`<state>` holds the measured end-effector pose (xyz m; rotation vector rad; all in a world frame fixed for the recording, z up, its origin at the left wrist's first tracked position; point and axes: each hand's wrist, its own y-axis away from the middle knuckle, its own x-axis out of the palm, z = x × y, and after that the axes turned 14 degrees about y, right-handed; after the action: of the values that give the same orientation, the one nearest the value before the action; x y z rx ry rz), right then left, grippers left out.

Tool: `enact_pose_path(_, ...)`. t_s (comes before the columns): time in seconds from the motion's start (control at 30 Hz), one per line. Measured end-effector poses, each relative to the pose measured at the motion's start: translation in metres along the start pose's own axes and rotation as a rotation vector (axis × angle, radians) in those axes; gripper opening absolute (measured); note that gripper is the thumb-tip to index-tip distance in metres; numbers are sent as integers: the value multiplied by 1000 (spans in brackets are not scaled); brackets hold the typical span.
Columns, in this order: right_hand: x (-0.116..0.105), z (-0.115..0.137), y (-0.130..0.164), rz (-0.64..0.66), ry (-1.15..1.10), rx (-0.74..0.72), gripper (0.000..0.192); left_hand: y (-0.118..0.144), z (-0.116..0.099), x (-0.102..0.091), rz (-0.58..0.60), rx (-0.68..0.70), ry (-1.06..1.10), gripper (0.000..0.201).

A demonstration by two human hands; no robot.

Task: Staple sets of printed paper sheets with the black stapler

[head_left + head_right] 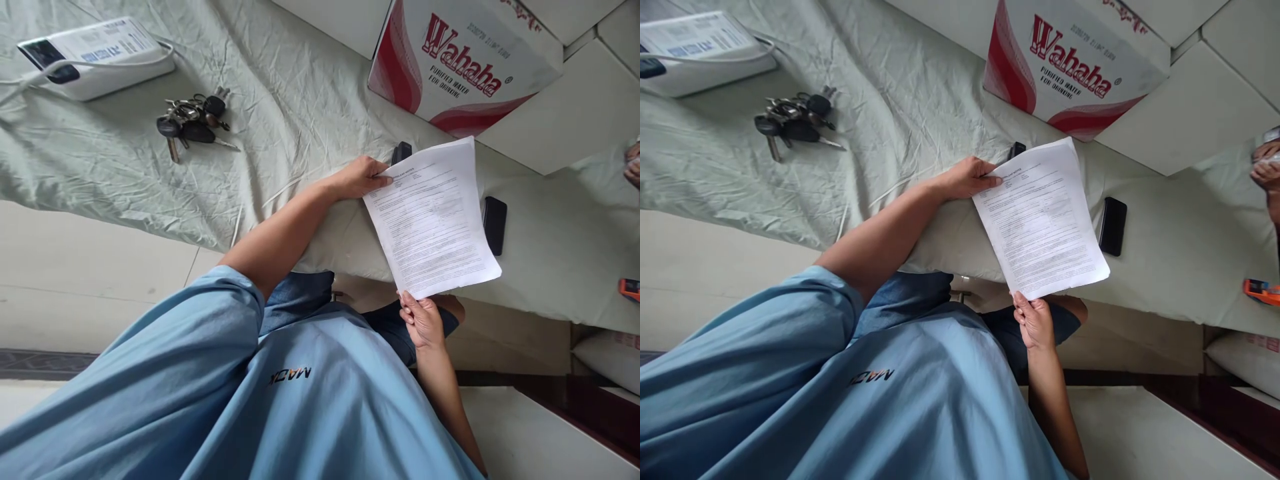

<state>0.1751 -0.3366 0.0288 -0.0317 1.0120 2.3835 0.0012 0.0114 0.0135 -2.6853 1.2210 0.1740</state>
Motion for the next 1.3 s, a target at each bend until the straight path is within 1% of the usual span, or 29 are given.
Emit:
enact_pose_path(0.13,-7,-9,2,-35,-9,22,70,2,-2,-3,11,-12,-40,36)
enact_pose_path(0.23,-8,-19,4,-42,0,2,70,2,-3,-3,22,0,-55,41)
enact_pose_path(0.37,1,-34,6,-23,16,-24,73,3,-5,-3,36,1,-43,44)
enact_pose_path(0.5,14,-44,10,-29,-1,-4,75,3,-6,-5,43,-9,-33,43)
enact_pose_path(0.63,18,-50,15,9,-29,-7,72,2,-6,-7,45,-15,-30,46)
enact_pose_path(0.77,14,-55,16,38,-7,-31,70,0,-4,-8,62,-15,-43,44)
enact_pose_path(0.9,8,-56,15,66,31,-12,71,2,-6,-10,69,-19,-10,47)
enact_pose_path(1.0,-1,-52,12,49,18,-59,69,5,-9,-11,82,-54,45,49)
enact_pose_path(1.07,-9,-48,7,-3,-20,-128,68,7,-11,-12,103,-70,88,49)
enact_pose_path(1.1,-14,-46,4,-50,-45,-162,69,8,-11,-13,116,-69,108,49)
enact_pose_path(1.23,-35,-40,-10,-339,-127,-267,70,9,-13,-12,169,-60,175,51)
enact_pose_path(1.3,-46,-38,-16,-444,-140,-301,67,9,-14,-11,184,-71,190,51)
